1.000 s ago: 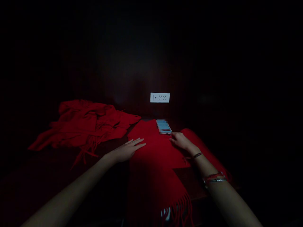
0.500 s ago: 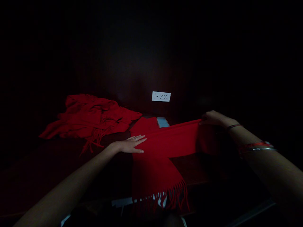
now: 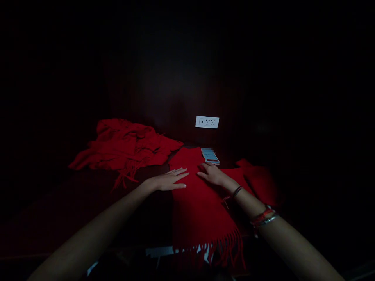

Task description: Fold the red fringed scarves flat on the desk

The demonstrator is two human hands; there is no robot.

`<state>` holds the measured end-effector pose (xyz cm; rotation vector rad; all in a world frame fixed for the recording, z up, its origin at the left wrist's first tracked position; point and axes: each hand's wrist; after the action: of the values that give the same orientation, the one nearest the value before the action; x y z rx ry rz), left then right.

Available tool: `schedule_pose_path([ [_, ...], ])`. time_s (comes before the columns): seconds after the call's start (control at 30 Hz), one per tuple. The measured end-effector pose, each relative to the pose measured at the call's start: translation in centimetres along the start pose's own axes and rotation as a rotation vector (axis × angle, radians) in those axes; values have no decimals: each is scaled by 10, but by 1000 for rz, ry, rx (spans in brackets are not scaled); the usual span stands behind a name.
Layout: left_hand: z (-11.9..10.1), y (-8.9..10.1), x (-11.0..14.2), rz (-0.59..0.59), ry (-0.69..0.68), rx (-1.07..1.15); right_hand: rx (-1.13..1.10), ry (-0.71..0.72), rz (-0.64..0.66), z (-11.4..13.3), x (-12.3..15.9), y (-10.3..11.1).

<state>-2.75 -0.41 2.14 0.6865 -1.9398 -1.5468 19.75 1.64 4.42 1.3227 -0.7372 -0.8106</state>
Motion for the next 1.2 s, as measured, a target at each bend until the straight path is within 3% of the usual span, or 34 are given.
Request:
schedule_pose_path([
  [0.07, 6, 0, 0, -91, 43, -40, -29, -64, 20, 6, -4, -10],
  [0.17, 18, 0, -2, -217, 157, -120, -44, -164, -47, 1, -2, -20],
  [0.33, 31, -4, -9, -245, 202, -148, -70, -208, -171, -7, 7, -20],
  [0.53, 20, -10, -18, -278, 309, -220, -23, -355, 42, 7, 11, -11],
  [0.7, 1, -7, -19, -319, 371, -328, 0, -415, 169, 18, -3, 5],
  [0.8, -5, -6, -14, -246, 252, -285, -32, -459, 270, 23, -14, 16],
  [0.9, -6, -9, -8, -116, 171, -178, -76, -502, 268, 24, -22, 20],
  [1.03, -6, -14, -6, 23, 215, -53, -188, -546, 200, 19, -30, 14],
  [1.2, -17, -14, -9, 10, 239, -18, -207, -556, 135, 10, -36, 2],
])
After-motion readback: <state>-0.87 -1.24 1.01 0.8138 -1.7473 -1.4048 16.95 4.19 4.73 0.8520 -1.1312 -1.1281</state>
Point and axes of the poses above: each hand's wrist, its own x-axis away from the middle knuckle, its own y-axis out of the back of the hand, z = x × y, and after that the axes turned 8 degrees about z, right-handed
